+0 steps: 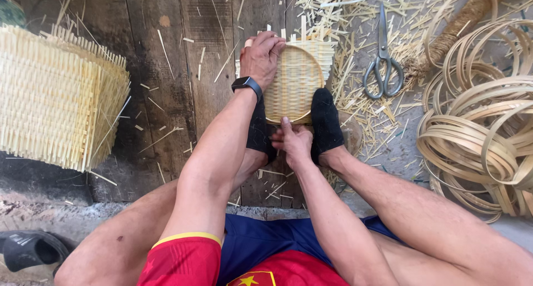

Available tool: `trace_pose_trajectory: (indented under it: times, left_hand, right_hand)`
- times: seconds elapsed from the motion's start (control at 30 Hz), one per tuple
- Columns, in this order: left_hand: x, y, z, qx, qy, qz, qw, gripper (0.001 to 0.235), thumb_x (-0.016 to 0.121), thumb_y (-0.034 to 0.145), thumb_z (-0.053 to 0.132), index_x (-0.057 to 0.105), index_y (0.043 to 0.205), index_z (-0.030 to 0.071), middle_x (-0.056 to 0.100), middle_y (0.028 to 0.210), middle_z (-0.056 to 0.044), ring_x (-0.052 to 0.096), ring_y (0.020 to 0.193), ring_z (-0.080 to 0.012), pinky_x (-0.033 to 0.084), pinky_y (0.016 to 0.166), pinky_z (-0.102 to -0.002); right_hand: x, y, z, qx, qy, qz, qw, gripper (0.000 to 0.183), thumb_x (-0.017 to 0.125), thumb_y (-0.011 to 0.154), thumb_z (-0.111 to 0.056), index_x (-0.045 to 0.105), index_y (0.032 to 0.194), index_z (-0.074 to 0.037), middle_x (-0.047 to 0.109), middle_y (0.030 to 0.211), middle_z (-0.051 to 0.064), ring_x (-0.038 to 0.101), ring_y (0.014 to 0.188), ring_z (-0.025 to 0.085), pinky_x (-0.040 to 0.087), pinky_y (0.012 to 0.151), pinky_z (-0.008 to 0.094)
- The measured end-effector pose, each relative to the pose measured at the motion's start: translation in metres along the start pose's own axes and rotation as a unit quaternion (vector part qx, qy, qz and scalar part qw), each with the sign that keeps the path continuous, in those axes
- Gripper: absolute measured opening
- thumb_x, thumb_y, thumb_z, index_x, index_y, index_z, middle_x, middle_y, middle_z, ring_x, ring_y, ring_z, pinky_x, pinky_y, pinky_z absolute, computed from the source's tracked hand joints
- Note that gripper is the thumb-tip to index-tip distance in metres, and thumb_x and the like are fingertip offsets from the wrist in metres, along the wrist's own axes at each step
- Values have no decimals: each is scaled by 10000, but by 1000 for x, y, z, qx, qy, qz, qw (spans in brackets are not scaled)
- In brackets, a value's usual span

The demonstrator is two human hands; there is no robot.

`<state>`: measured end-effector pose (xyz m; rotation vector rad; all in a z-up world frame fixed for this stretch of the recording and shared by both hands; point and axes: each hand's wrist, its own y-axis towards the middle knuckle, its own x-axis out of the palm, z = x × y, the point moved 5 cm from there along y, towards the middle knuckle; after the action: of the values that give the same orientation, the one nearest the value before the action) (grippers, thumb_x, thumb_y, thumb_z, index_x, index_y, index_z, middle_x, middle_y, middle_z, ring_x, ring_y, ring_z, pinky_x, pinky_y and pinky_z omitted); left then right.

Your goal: The person sits on the floor and repeatedly assembles small round bamboo trays by placing a woven bamboo mat over a circular wooden base, then trimming the excess mat with shears. The person handles bamboo mats, wooden bases, and shears throughout the process.

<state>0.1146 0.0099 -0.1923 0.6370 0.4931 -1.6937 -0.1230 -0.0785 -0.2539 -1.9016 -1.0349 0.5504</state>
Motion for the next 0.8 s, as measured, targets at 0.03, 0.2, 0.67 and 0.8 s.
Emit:
trace_pose_trajectory:
  times: [0.03, 0.2, 0.67, 0.8]
  left_hand:
    - [0, -2, -1, -26, -19, -23, 999, 216, 667, 986, 343, 767, 1060, 166, 718, 1181, -15, 646, 1100, -287, 519, 925, -409]
    - [-3, 7, 1, -60, -45, -65, 995, 232, 620, 1019, 348, 741, 1081, 160, 722, 1078, -30, 697, 1002, -298, 547, 863, -409]
    - [4, 15, -8, 19, -32, -58, 998, 171, 610, 1030, 249, 728, 1030, 126, 700, 999, -105, 660, 938, -358, 526, 832, -451]
    - [11, 17, -13, 2, -37, -62, 997, 168, 615, 1002, 234, 736, 1009, 117, 735, 1007, -105, 670, 937, -376, 530, 812, -453]
  right_hand:
    - [-4, -2, 2, 16, -79, 37, 996, 382, 688, 998, -350, 638, 963, 28, 682, 760, 103, 651, 607, 193, 505, 524, 331]
    - [2, 8, -11, -91, -93, 13, 991, 314, 667, 1014, -303, 660, 883, -19, 644, 654, 30, 526, 506, 86, 410, 452, 242]
    - [-5, -18, -92, -207, -439, 48, 873, 294, 691, 992, -290, 733, 838, -44, 656, 663, 113, 637, 611, 215, 523, 631, 405]
    - [18, -14, -183, -493, -433, 144, 740, 303, 485, 1118, -285, 585, 1169, -3, 584, 1060, 194, 605, 1011, 353, 513, 867, 494]
